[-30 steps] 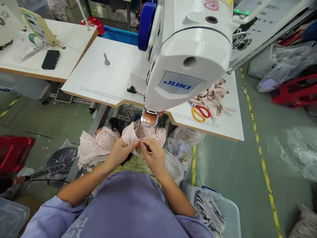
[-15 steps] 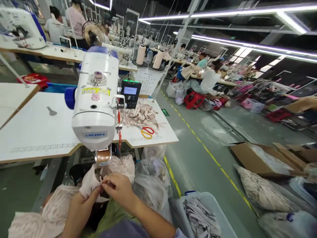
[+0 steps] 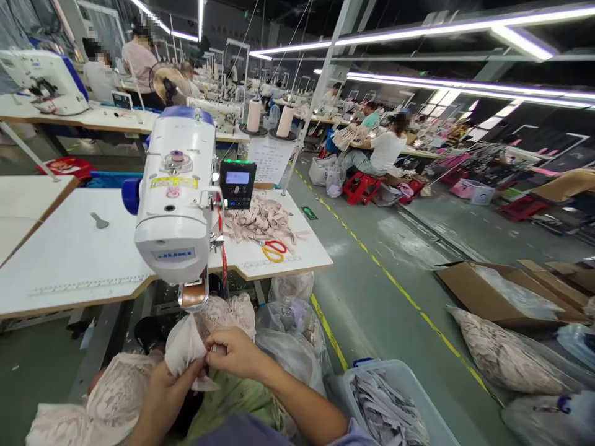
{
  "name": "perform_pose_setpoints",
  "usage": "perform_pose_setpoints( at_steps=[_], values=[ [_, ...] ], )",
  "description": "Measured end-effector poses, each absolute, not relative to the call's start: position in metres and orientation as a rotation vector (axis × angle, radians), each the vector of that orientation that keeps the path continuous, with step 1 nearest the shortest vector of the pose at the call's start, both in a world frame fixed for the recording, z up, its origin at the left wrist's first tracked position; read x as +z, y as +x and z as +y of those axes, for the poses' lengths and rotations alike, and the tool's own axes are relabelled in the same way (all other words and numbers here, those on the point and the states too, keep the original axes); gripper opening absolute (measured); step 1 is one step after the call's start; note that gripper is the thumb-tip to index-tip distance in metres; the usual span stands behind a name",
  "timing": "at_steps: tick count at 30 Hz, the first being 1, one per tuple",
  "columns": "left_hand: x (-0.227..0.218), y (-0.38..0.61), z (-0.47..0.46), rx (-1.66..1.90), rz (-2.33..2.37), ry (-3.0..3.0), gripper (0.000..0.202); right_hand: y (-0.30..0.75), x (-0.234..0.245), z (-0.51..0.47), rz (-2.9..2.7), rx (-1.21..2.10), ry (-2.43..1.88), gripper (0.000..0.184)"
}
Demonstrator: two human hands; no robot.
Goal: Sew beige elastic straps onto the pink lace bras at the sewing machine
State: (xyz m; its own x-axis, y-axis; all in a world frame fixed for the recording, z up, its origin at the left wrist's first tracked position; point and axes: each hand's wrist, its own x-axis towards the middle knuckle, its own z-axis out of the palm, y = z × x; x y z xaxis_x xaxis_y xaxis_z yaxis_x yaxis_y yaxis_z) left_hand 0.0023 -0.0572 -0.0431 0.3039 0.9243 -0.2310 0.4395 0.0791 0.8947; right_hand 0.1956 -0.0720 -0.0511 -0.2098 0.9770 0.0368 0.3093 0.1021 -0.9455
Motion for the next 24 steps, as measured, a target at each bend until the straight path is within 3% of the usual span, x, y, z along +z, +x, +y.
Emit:
perform_pose_setpoints(
  at_steps=[5, 9, 14, 24],
  values=[
    [-0.025, 0.01, -0.059, 0.573, 1.199, 1.478, 0.036, 0.194, -0.047, -0.087, -1.557, 1.141, -1.417, 0.008],
    [-0.024, 0.008, -0.061, 0.68, 1.244, 1.429, 0.034, 0.194, -0.044, -0.085, -1.525, 1.122, -1.425, 0.011],
    [-0.023, -0.007, -0.054, 0.574, 1.211, 1.458, 0.033, 0.203, -0.043, -0.085, -1.366, 1.4, -1.368, 0.019],
    [-0.016, -0.011, -0.046, 0.422, 1.146, 1.515, 0.032, 0.211, -0.022, -0.086, -1.693, 1.261, -1.497, 0.011]
  ],
)
